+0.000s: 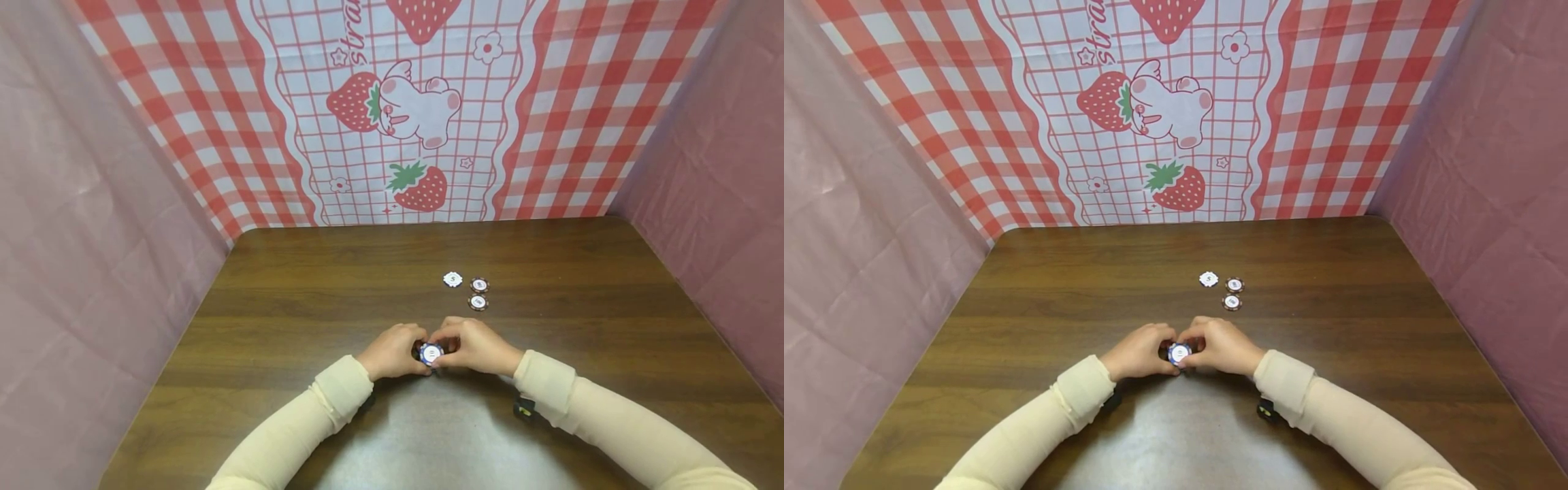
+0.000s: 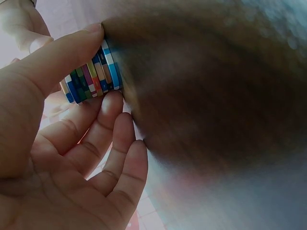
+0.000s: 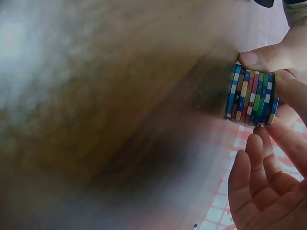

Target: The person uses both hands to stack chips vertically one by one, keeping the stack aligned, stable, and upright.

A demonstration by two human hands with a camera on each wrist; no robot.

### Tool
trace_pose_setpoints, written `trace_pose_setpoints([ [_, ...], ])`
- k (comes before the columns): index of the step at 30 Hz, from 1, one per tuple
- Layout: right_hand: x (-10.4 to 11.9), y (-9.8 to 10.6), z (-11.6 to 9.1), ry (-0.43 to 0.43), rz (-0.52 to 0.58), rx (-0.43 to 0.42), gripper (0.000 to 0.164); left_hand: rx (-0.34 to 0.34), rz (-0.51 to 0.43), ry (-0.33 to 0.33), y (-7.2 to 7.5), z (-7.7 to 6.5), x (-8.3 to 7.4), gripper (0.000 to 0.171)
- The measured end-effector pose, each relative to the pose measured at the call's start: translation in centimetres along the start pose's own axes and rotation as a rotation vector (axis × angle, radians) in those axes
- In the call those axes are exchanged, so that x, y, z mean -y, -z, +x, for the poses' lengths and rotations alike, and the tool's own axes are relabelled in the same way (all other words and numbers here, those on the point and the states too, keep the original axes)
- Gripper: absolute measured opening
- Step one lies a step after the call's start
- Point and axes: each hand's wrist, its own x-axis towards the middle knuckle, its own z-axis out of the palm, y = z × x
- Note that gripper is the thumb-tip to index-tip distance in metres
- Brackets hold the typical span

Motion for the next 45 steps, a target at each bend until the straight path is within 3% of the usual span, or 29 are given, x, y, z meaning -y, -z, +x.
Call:
trace_pose_setpoints([
  [34,0.2,0.1,0.1,-0.063,-0.012,0.011,0.025,-0.002,-0.007,0.0,-0.1,-0.1,0.0,0.037],
  [45,-0.4,1.7,0.3,-0.126,0.061,-0.127,0.039,0.006,-0.002,0.02,-0.1,-0.1,0.0,0.039],
])
